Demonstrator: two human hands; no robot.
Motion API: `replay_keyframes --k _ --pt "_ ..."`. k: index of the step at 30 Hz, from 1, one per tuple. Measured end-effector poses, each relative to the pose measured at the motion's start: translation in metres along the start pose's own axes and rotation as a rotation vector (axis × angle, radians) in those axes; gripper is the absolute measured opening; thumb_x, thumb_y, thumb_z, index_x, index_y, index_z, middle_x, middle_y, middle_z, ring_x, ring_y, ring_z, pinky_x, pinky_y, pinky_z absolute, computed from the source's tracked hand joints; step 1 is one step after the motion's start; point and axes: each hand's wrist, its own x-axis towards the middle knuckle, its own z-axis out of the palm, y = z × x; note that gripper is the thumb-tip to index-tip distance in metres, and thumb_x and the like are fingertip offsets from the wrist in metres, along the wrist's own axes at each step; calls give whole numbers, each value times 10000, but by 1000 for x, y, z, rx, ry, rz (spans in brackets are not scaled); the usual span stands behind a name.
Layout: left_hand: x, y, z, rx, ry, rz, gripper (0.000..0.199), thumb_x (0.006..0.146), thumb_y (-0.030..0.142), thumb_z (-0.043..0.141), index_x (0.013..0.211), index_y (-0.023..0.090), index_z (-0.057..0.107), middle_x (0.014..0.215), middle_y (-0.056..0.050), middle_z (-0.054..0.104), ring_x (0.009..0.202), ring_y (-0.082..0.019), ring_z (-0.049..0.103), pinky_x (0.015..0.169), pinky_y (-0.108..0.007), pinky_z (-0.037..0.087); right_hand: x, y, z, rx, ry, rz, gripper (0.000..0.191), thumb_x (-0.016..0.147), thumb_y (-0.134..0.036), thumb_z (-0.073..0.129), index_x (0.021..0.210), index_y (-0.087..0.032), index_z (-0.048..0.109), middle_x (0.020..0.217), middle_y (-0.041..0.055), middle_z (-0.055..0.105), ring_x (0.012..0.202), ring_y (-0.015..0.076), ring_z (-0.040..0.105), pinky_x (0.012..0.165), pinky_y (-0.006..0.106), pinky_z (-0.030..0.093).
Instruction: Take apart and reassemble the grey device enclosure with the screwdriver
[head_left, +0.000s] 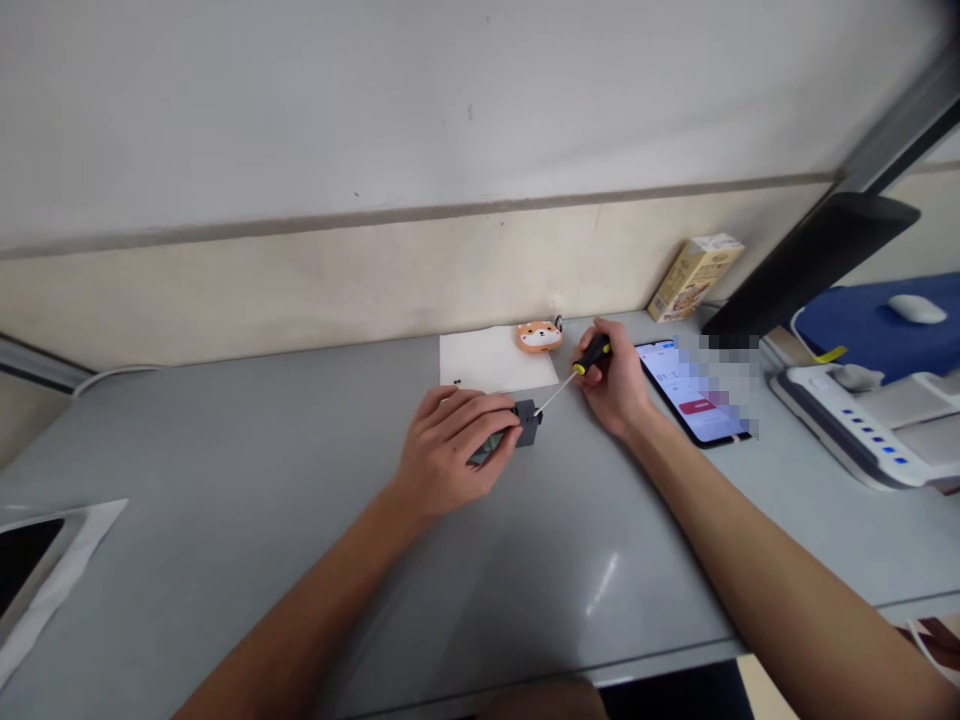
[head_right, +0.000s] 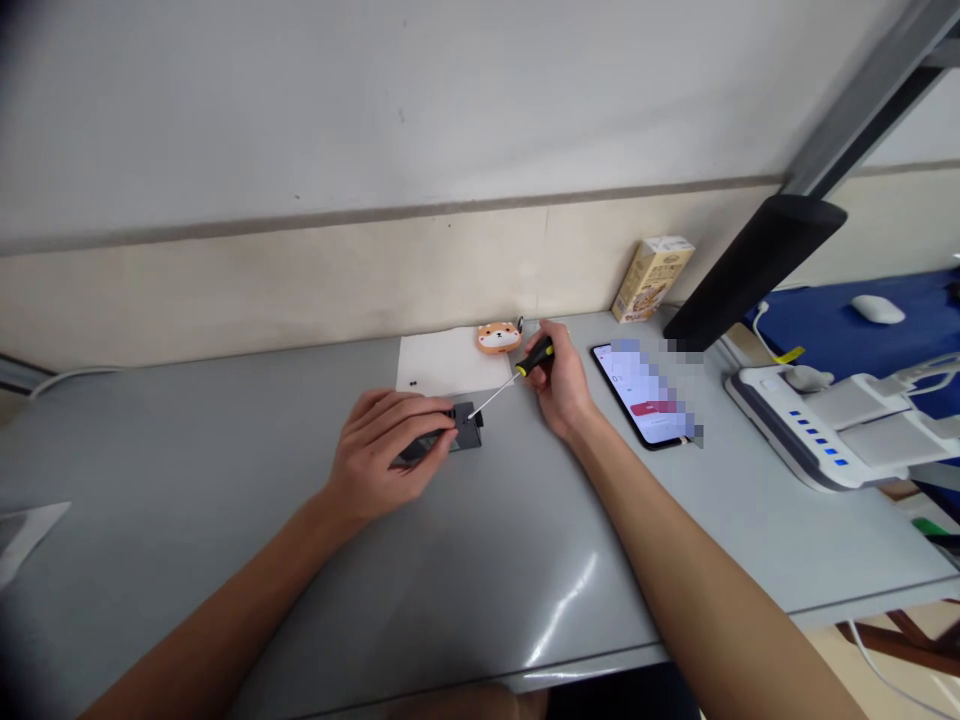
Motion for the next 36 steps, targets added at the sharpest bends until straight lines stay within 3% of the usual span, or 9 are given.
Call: replay_keyframes --k 9,16,25,31,36 --pt "-1 0 -1 3 -4 4 188 889 139 734 1019 263 678 1086 20 796 920 -177 748 901 -389 504 2 3 -1 -4 25 -16 312 846 -471 638 682 -219 554 686 -16 527 472 82 291 444 284 186" --pt "2 4 -1 67 -35 17 261 915 160 711 1154 260 678 1095 -2 790 939 -190 740 897 -391 491 1 1 0 -29 40 -25 331 842 -501 642 692 -223 542 664 -19 539 457 80 289 434 294 201" --pt "1 5 -4 141 -91 66 203 938 138 668 1090 270 687 1109 2 775 906 -181 713 923 -394 463 2 4 -2 -9 29 -52 334 855 -517 619 712 -228 531 695 -25 526 457 74 291 433 287 222" --pt "2 6 -7 179 -129 45 200 941 134 648 1075 276 695 1110 -8 767 888 -186 704 945 -406 449 2 8 0 -99 39 -99 403 867 -611 605 730 -237 545 675 -18 535 471 95 326 451 300 249" --pt "-2 9 -5 167 -137 53 204 949 130 642 1091 264 699 1138 -22 763 958 -197 713 966 -412 450 -8 14 12 -317 -31 -161 443 902 -673 584 878 -237 657 645 -15 551 526 120 410 492 294 277"
